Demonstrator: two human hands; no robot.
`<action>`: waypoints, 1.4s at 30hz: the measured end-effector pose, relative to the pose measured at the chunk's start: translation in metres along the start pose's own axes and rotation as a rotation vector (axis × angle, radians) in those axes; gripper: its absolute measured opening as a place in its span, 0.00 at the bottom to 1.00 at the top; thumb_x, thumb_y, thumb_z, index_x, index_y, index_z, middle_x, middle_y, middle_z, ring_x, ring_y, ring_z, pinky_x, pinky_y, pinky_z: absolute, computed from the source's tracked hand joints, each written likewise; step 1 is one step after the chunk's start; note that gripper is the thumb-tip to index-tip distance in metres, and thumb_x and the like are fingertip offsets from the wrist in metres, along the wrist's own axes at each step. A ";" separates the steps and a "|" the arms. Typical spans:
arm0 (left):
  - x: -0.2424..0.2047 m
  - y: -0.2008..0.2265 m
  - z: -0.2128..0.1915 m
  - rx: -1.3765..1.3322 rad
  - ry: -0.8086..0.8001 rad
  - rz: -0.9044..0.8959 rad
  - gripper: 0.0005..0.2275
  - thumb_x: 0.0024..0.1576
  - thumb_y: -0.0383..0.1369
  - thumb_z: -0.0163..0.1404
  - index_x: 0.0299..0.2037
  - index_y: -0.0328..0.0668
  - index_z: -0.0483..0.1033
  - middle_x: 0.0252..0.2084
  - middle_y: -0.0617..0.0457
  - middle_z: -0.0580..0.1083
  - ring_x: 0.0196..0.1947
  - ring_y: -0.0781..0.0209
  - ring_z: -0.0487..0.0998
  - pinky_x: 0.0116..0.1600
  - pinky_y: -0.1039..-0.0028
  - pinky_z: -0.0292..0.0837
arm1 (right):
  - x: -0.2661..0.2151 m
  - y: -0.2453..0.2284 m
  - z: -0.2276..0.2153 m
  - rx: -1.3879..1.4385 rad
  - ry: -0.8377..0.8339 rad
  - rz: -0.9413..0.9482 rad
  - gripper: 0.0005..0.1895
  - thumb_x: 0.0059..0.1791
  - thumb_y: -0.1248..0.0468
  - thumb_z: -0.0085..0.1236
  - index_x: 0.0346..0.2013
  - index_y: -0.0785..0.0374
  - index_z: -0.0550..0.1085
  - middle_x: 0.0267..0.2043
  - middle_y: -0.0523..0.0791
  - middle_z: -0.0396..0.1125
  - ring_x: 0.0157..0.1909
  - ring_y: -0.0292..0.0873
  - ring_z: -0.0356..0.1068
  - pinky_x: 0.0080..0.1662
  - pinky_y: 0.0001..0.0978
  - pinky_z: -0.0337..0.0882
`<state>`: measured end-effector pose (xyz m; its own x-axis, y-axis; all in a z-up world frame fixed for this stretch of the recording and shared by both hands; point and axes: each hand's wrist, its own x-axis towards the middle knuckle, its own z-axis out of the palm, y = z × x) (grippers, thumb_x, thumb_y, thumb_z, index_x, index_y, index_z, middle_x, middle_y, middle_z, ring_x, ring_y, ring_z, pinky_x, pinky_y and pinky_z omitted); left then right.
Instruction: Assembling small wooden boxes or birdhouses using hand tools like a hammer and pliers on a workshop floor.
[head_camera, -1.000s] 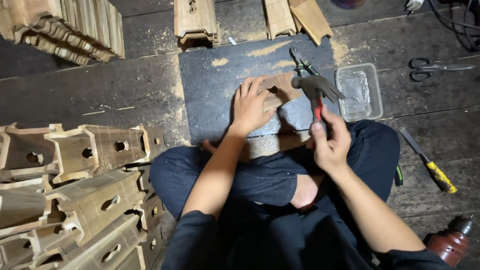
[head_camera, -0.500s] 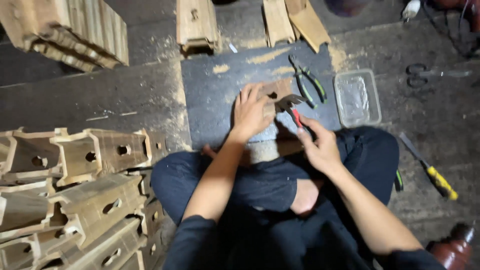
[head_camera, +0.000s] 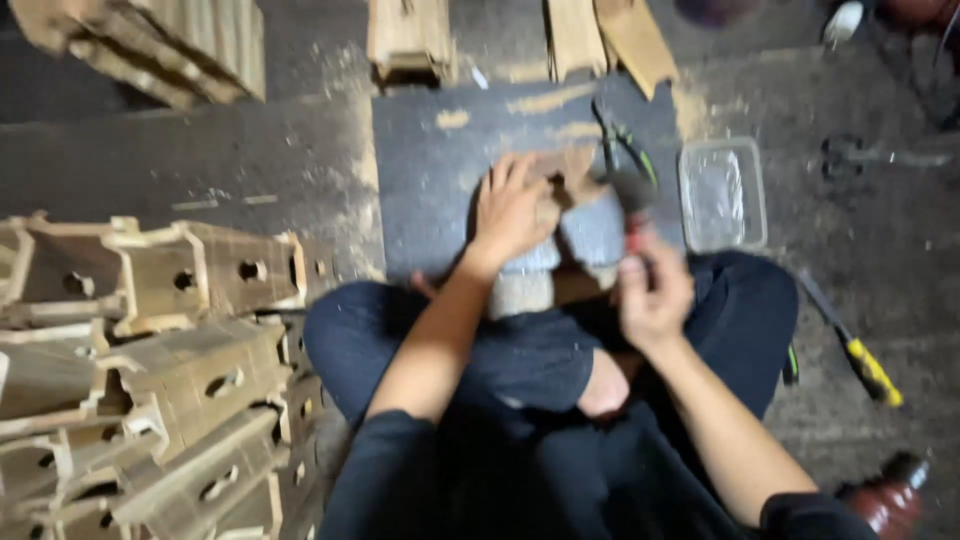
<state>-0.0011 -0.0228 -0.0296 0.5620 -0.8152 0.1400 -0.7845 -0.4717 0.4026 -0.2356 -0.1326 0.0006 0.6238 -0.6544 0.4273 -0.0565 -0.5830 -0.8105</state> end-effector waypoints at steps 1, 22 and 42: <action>0.002 0.002 -0.004 0.006 0.012 0.009 0.19 0.44 0.43 0.67 0.45 0.49 0.83 0.68 0.51 0.66 0.70 0.37 0.59 0.68 0.42 0.61 | 0.006 -0.002 0.005 0.002 0.010 -0.012 0.14 0.56 0.63 0.61 0.54 0.64 0.81 0.45 0.53 0.76 0.44 0.55 0.77 0.44 0.40 0.74; 0.000 0.003 -0.026 -0.017 -0.113 0.020 0.17 0.51 0.41 0.64 0.50 0.51 0.82 0.69 0.52 0.63 0.73 0.42 0.54 0.71 0.49 0.59 | 0.014 -0.008 -0.031 -1.019 -0.776 -0.246 0.18 0.47 0.49 0.54 0.52 0.34 0.77 0.37 0.37 0.75 0.46 0.43 0.78 0.46 0.46 0.78; -0.007 -0.001 -0.006 -0.020 0.003 0.187 0.18 0.49 0.37 0.65 0.50 0.58 0.82 0.72 0.54 0.55 0.78 0.39 0.47 0.75 0.47 0.60 | 0.115 0.036 -0.004 -0.253 -0.522 -0.362 0.60 0.33 0.46 0.81 0.69 0.79 0.63 0.62 0.71 0.61 0.66 0.77 0.59 0.66 0.68 0.59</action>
<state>-0.0031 -0.0144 -0.0252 0.4077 -0.8870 0.2170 -0.8699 -0.3050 0.3876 -0.1689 -0.2308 0.0224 0.9284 -0.1161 0.3529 0.0857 -0.8573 -0.5076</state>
